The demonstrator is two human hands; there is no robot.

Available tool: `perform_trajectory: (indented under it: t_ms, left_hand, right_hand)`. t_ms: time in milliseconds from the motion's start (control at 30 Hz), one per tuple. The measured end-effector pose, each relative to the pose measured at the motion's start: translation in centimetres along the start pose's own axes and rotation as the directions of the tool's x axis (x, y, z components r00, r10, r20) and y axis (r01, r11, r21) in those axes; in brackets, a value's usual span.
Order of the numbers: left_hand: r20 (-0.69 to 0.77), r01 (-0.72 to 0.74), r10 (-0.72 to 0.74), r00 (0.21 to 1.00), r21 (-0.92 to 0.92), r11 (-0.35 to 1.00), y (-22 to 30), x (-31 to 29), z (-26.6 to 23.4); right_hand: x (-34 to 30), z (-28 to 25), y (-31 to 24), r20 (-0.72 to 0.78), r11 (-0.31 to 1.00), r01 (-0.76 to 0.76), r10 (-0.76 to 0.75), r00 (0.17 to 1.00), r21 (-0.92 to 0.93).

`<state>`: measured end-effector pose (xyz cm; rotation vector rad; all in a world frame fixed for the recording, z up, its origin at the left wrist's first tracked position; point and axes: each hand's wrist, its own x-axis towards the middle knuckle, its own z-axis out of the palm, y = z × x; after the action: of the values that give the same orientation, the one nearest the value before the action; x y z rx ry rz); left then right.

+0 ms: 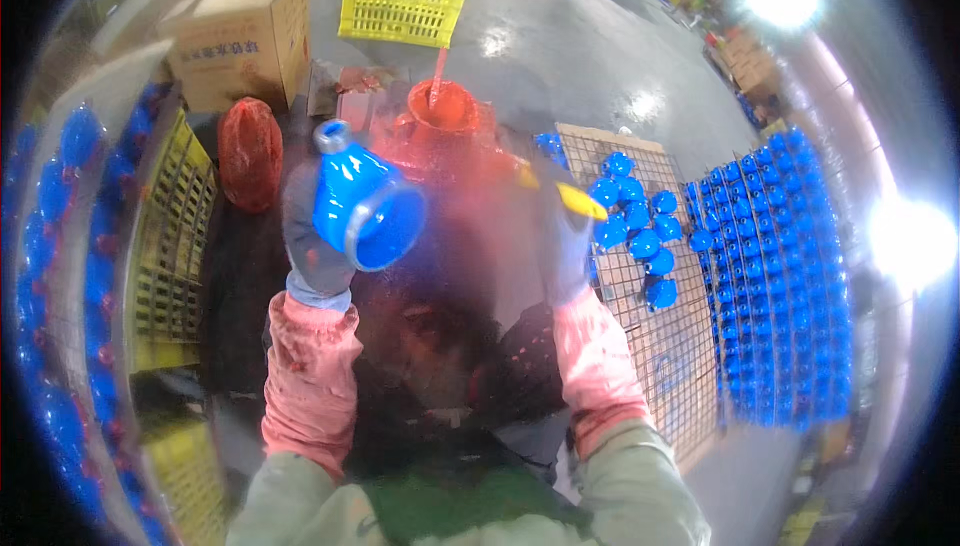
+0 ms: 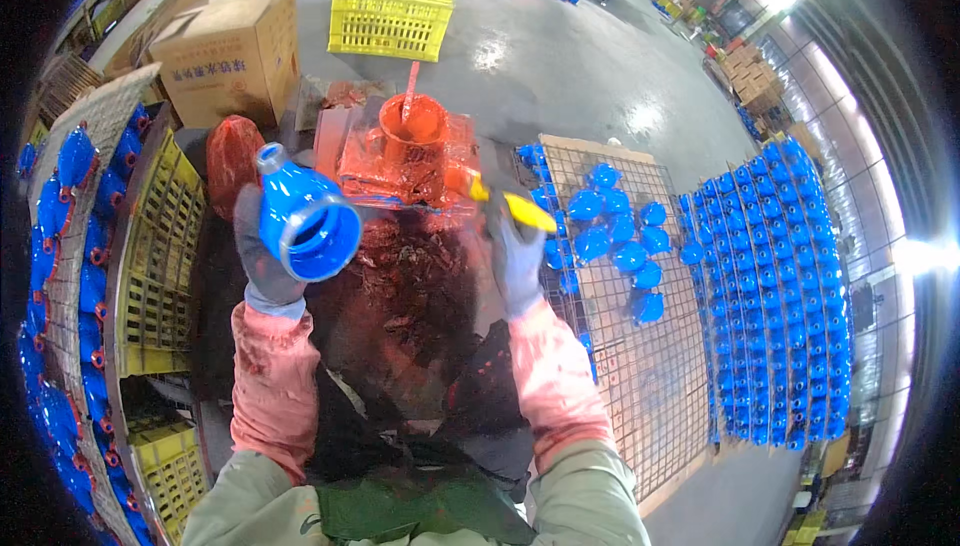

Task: The person takes blue casings, applies red coating around their rims using a brush dipped in a container of red liquid, and places the coated casings onto a metal rack.

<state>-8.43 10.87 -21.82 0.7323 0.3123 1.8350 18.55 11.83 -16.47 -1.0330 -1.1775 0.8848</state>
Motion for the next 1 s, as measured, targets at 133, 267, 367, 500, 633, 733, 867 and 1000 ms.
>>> perform_trajectory:
  t_ms: [133, 267, 367, 500, 633, 733, 867, 1000]
  left_hand:
    - [-0.266, -0.168, 0.128, 0.955, -0.132, 0.977, 2.3, 0.7, -0.5]
    - [0.048, 0.174, -0.189, 0.981, -0.651, 0.739, 4.6, 1.5, 2.6]
    - [-0.027, 0.088, -0.146, 0.989, -0.686, 0.722, 5.1, 0.9, 2.4]
    - [-0.032, 0.033, -0.101, 0.994, -0.814, 0.58, 4.6, 0.5, 3.3]
    - [-0.031, 0.125, -0.198, 0.98, -0.678, 0.725, 5.7, 0.8, 2.7]
    - [-0.069, 0.138, -0.224, 0.972, -0.605, 0.784, 4.7, 0.5, 2.4]
    - [0.012, 0.172, -0.23, 0.973, -0.704, 0.689, 3.5, 0.5, 3.7]
    - [-0.229, 0.049, -0.126, 0.965, -0.313, 0.948, 0.6, -2.2, 1.6]
  right_hand:
    - [5.0, 8.9, 1.6, -0.427, 0.857, -0.379, 0.215, 0.878, -0.348]
    - [12.9, 3.9, 11.9, -0.08, 0.871, 0.009, -0.055, 0.995, -0.491]
    - [15.1, 5.5, 14.9, 0.054, 0.922, 0.08, -0.064, 0.996, -0.378]
    - [17.1, 4.6, 17.1, 0.036, 0.88, 0.089, -0.081, 0.996, -0.466]
    - [15.0, 6.5, 14.1, -0.098, 0.965, -0.244, 0.235, 0.967, -0.095]
    - [14.4, 3.7, 13.5, -0.164, 0.956, -0.23, 0.201, 0.966, -0.182]
    - [14.0, -1.2, 16.6, 0.004, 0.945, 0.177, -0.183, 0.983, -0.275]
    - [10.9, 0.4, 14.6, -0.026, 0.972, 0.086, -0.094, 0.995, -0.217]
